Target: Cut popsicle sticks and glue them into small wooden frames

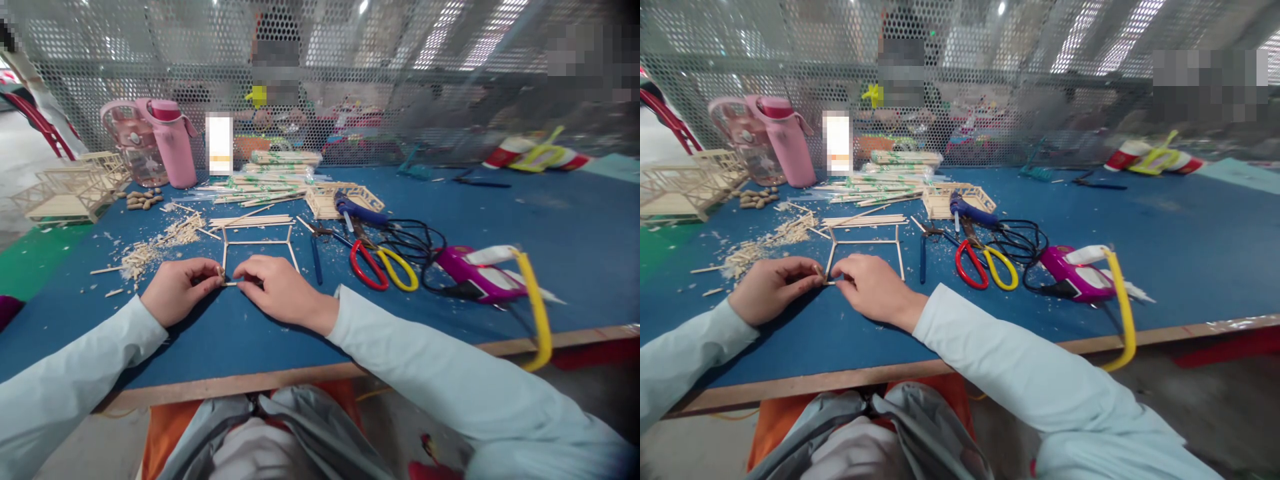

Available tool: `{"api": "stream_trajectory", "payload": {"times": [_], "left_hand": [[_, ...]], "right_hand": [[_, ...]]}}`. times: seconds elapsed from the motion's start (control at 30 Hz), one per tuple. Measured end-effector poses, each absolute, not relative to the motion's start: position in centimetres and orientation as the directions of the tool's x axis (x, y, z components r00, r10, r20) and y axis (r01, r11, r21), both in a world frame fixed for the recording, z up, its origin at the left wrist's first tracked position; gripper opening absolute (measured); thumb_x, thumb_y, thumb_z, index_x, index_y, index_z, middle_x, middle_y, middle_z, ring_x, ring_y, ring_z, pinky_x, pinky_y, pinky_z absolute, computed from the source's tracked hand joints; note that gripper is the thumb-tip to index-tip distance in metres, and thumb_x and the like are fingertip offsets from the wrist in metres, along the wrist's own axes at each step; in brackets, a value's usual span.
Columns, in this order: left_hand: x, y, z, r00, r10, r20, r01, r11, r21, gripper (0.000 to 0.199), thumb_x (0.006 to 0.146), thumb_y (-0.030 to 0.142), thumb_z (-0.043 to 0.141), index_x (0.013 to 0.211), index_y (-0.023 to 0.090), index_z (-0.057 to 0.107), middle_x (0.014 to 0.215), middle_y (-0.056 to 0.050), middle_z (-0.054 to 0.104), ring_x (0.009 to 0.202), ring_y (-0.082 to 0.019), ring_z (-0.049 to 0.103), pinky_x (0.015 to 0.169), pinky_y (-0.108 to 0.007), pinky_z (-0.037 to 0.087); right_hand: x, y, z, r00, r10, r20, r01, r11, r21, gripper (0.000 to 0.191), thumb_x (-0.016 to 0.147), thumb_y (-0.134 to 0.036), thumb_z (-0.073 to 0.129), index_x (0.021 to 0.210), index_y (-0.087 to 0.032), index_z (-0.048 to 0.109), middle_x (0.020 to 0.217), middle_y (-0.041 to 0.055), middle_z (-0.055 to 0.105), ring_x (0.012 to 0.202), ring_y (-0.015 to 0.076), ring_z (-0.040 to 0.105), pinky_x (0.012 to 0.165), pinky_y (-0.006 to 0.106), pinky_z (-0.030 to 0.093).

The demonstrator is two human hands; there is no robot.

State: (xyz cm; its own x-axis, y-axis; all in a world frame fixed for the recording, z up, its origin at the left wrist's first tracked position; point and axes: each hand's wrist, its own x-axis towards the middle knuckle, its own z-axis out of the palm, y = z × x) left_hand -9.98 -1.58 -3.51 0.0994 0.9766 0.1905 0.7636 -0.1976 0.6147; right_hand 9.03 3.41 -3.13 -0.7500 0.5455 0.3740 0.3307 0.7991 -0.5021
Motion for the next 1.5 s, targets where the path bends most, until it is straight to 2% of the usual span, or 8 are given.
{"api": "stream_trajectory", "payload": {"times": [0.13,0.37,0.53,0.83,1.13,1.27,1.4,1.5], "left_hand": [[-9.9,-1.6,-3.6,0.115,0.97,0.214,0.776,-0.222,0.59,0.027,0.075,0.04,0.052,0.082,0.018,0.066,0.073,-0.002,0.07,0.063,-0.014,0.059,0.063,-0.022,0.045],[-9.8,-1.7,-3.6,0.116,0.971,0.21,0.773,-0.221,0.594,0.029,0.076,0.04,0.051,0.084,0.019,0.068,0.077,-0.003,0.071,0.066,-0.016,0.061,0.065,-0.025,0.046],[-9.9,-1.6,-3.6,0.124,0.97,0.207,0.761,-0.227,0.608,0.029,0.076,0.039,0.051,0.085,0.018,0.068,0.077,-0.003,0.071,0.066,-0.016,0.061,0.065,-0.025,0.047],[-10.0,-1.8,-3.2,-0.038,0.998,0.055,0.436,-0.033,0.899,0.03,0.064,0.03,0.055,0.087,0.013,0.065,0.075,-0.006,0.071,0.065,-0.018,0.064,0.057,-0.028,0.052],[-9.7,-1.8,-3.2,0.056,0.979,0.195,0.721,-0.175,0.671,0.031,0.07,0.042,0.056,0.083,0.018,0.071,0.079,-0.005,0.072,0.07,-0.019,0.063,0.069,-0.028,0.048],[-9.7,-1.7,-3.4,0.032,0.984,0.173,0.744,-0.139,0.653,0.033,0.071,0.046,0.056,0.079,0.018,0.072,0.07,-0.004,0.072,0.059,-0.017,0.061,0.06,-0.026,0.047],[-9.7,-1.7,-3.5,0.015,0.986,0.168,0.756,-0.121,0.644,0.034,0.07,0.048,0.056,0.078,0.019,0.072,0.073,-0.004,0.072,0.061,-0.017,0.062,0.06,-0.025,0.046],[-9.7,-1.7,-3.6,0.023,0.985,0.173,0.761,-0.13,0.636,0.033,0.072,0.047,0.055,0.078,0.019,0.072,0.075,-0.003,0.072,0.063,-0.017,0.063,0.062,-0.024,0.047]], "right_hand": [[9.0,3.4,-3.3,-0.786,0.509,0.35,0.391,0.849,-0.355,0.015,0.08,-0.017,0.053,0.092,-0.013,0.062,0.086,0.0078,0.062,0.081,0.0179,0.052,0.076,0.03,0.038],[8.7,3.2,-3.3,-0.804,0.432,0.409,0.321,0.894,-0.313,0.034,0.085,-0.013,0.045,0.118,-0.017,0.052,0.092,0.0071,0.061,0.086,0.0171,0.051,0.077,0.029,0.036],[8.5,3.1,-3.4,-0.823,0.415,0.388,0.322,0.903,-0.285,0.038,0.085,-0.011,0.044,0.122,-0.018,0.051,0.087,0.0054,0.061,0.083,0.016,0.05,0.074,0.027,0.033],[8.7,3.0,-3.1,-0.827,0.425,0.369,0.335,0.899,-0.283,0.036,0.086,-0.012,0.043,0.121,-0.019,0.053,0.085,0.0051,0.061,0.08,0.0152,0.049,0.072,0.028,0.029],[8.3,2.5,-3.3,-0.836,0.419,0.354,0.334,0.901,-0.276,0.039,0.084,-0.009,0.043,0.122,-0.017,0.052,0.087,0.006,0.061,0.081,0.0153,0.051,0.073,0.028,0.032],[9.2,3.8,-1.6,-0.759,0.414,0.502,0.299,0.907,-0.296,0.039,0.085,-0.019,0.045,0.125,-0.016,0.047,0.098,0.0079,0.062,0.09,0.0181,0.052,0.081,0.032,0.036],[14.3,9.8,1.6,-0.353,0.622,0.699,0.587,0.729,-0.352,0.042,0.083,-0.014,0.038,0.124,-0.017,0.046,0.101,0.0081,0.06,0.089,0.0188,0.054,0.081,0.035,0.041],[19.3,14.8,2.1,-0.227,0.808,0.544,0.869,0.42,-0.262,0.046,0.07,-0.006,0.044,0.115,-0.01,0.055,0.107,0.0141,0.059,0.096,0.023,0.055,0.083,0.034,0.041]]}}
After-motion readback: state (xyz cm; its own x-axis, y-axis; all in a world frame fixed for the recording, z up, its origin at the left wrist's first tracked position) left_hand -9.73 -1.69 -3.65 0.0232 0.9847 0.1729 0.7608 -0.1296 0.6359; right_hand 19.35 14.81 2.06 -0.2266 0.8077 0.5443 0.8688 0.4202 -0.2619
